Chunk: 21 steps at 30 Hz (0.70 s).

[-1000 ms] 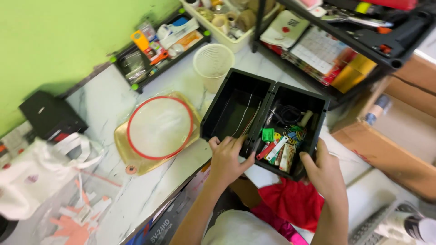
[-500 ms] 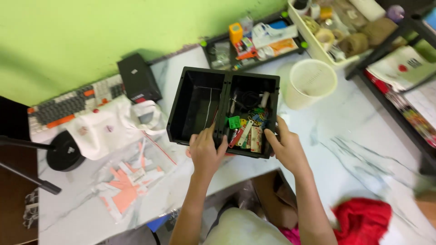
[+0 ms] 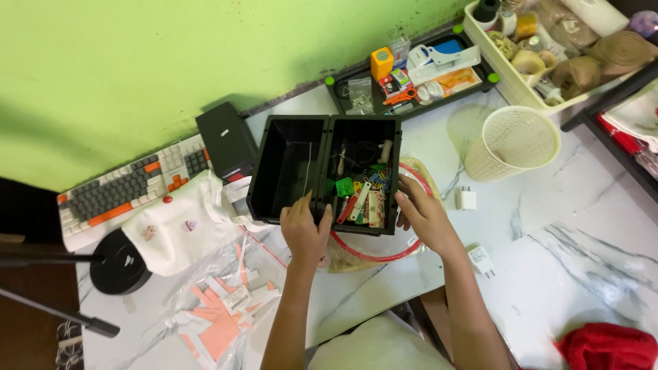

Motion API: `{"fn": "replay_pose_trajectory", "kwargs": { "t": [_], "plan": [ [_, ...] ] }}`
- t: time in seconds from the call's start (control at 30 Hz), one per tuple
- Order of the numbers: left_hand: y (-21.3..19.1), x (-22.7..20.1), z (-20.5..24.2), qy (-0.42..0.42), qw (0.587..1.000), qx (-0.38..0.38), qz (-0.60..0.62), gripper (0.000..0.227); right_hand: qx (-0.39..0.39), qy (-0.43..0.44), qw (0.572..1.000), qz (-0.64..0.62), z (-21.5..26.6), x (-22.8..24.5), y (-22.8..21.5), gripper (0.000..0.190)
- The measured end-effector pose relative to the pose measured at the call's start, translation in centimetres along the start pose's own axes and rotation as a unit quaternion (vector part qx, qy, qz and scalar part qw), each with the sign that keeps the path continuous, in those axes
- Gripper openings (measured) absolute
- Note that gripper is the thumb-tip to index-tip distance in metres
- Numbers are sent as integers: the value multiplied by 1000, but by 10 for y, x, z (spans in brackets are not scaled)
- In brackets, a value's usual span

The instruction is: The person organizes various items on a cluttered workspace, including folding white paper and a red cloth, and arranging them into a basket. They also handle a black toolbox, a plastic bag, and a white tote bag, placing them on the table or nearby surfaces.

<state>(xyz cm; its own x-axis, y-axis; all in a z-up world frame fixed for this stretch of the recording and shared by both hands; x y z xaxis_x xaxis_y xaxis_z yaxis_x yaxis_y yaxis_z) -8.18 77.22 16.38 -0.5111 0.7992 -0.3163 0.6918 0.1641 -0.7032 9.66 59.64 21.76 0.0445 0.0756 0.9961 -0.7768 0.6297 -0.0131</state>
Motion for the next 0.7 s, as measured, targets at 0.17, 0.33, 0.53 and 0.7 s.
{"fn": "replay_pose_trajectory", "kwargs": {
  "t": [0.17, 0.33, 0.53, 0.7],
  "plan": [
    [4, 3, -1, 18, 1000, 10, 21, 42, -22, -13, 1000, 4, 13, 3, 1, 52],
    [-1, -21, -7, 82, 994, 30, 65, 43, -99, -25, 995, 22, 45, 7, -12, 50],
    [-6, -72, 14, 186, 974, 43, 123, 45, -240, 68, 958, 143, 126, 45, -39, 40],
    [-14, -129, 51, 249, 945, 60, 201, 46, -324, 107, 927, 157, 221, 31, -66, 40]
  ]
}}
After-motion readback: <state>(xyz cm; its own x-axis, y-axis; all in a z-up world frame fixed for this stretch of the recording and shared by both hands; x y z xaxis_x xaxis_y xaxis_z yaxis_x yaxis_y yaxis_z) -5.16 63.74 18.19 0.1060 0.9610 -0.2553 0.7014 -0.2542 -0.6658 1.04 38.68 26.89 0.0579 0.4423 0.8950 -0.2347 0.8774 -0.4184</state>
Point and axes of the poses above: each hand's wrist, its own z-axis away from the middle knuckle, its own y-axis out of the palm, x = y × z, the point moved 1 cm from there along -z, towards the middle knuckle, and after that the axes turned 14 degrees about -z, right-handed, at the moved point
